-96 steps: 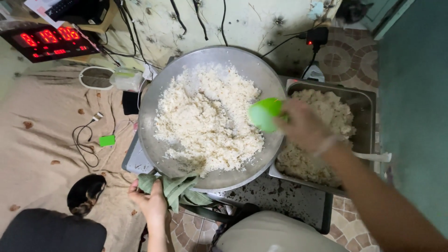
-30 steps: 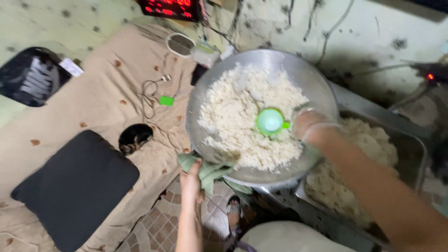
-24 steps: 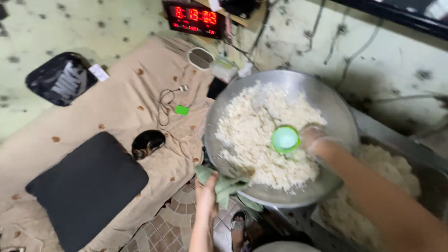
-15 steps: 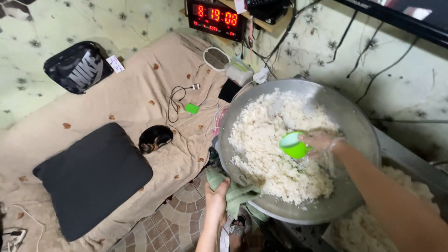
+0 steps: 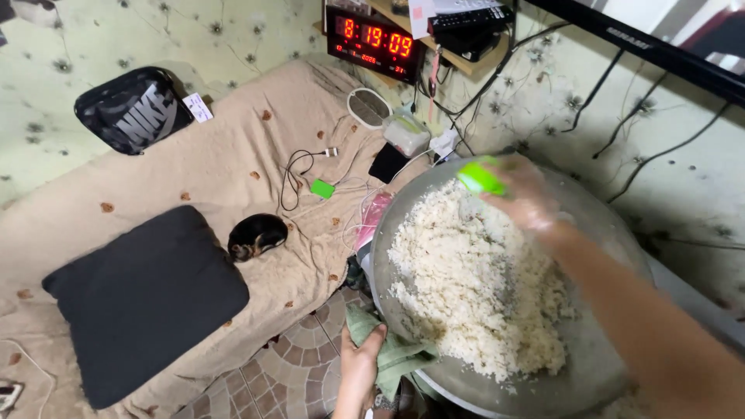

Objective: Transferring cooked rice from a large pan into a metal container using a scoop and a paddle.

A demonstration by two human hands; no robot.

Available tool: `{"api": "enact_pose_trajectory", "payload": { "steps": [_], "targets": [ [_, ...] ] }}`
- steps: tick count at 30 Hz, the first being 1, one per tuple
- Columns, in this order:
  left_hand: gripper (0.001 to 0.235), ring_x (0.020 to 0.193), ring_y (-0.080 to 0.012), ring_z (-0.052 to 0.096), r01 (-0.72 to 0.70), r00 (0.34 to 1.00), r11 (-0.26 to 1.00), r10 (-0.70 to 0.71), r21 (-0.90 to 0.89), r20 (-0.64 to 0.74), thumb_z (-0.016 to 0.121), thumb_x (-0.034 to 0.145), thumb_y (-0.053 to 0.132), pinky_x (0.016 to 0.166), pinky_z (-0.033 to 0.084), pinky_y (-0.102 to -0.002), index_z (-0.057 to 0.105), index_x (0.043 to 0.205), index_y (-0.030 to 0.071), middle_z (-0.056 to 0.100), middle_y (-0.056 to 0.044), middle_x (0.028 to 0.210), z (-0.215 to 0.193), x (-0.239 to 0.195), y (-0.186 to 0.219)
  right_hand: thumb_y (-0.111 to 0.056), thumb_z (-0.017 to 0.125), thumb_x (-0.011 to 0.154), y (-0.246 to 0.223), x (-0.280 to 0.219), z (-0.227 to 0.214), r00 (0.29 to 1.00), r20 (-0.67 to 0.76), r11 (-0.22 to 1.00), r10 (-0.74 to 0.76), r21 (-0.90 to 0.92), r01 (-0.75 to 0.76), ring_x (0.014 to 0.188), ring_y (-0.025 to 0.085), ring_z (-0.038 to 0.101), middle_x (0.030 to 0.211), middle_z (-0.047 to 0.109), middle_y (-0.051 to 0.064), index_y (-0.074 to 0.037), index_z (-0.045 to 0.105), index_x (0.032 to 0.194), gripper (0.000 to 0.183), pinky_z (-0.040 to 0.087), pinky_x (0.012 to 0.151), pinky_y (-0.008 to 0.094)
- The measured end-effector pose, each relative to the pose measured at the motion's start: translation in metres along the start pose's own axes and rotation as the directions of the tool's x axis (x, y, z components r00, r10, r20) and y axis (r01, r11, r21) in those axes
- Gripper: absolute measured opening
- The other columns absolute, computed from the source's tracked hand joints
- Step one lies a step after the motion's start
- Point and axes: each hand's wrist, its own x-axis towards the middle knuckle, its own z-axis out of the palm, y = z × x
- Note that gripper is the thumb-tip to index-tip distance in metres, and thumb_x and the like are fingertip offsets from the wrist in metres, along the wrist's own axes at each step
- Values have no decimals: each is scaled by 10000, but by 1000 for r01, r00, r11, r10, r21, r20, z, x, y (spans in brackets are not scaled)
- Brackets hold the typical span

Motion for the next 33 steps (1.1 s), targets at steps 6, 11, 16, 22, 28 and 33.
{"api": "enact_pose_trajectory", "payload": {
  "steps": [6, 11, 16, 22, 28, 33],
  "targets": [
    [1093, 1454, -297, 498, 12, 1000, 996, -13, 84, 17, 810, 782, 258, 1239, 365, -412, 128, 1623, 110, 466, -137, 1600, -10, 24, -8, -433, 682, 897, -74, -4, 10, 990, 129, 969, 53, 235, -82, 1350, 267, 466, 1577, 382, 102, -196, 487, 1489, 666, 461, 1120, 406],
    [1021, 1421, -335, 534, -39, 996, 997, 33, 72, 85, 776, 789, 207, 1233, 396, -471, 170, 1605, 110, 539, -156, 1549, -7, 16, -3, -783, 100, 868, -91, -37, -21, 822, 525, 822, 219, -553, 134, 1608, 205, -110, 1738, -165, -64, -379, -81, 1628, 879, -30, 1302, 574],
    [1151, 1501, -313, 404, 49, 999, 996, -50, 76, 3, 774, 781, 276, 1262, 294, -459, 13, 1630, 117, 342, -163, 1645, -4, 16, -7, -190, 363, 984, -44, -17, 16, 786, 600, 905, 147, -402, 137, 1606, 268, -80, 1746, -93, -58, -479, 165, 1609, 717, -42, 1262, 646],
    [1144, 1479, -261, 447, 32, 997, 996, -37, -80, -68, 741, 761, 252, 1247, 268, -403, 18, 1636, 108, 437, -198, 1591, 0, 15, -18, -247, 453, 1061, 31, 11, 49, 722, 690, 752, 44, -499, 431, 1595, 323, -14, 1742, -39, -37, -514, 186, 1598, 657, 58, 1293, 542],
    [1111, 1292, -281, 596, -50, 997, 972, 33, -229, -74, 740, 739, 175, 1150, 407, -408, 86, 1630, 69, 618, -158, 1428, 8, 9, -13, -350, 470, 1060, 109, -8, 78, 713, 701, 679, 36, -540, 497, 1576, 294, 98, 1726, 18, 18, -510, 181, 1600, 633, 323, 1188, 430],
    [979, 1099, -281, 655, -84, 995, 965, 70, -249, -66, 731, 758, 154, 967, 514, -383, 227, 1595, 81, 674, -150, 1282, 8, 3, -16, -259, 639, 972, 239, -23, 132, 611, 624, 567, -487, -307, 765, 1501, 464, 233, 1662, 143, 254, -350, 164, 1638, 823, 309, 1162, 573]
  ]
}}
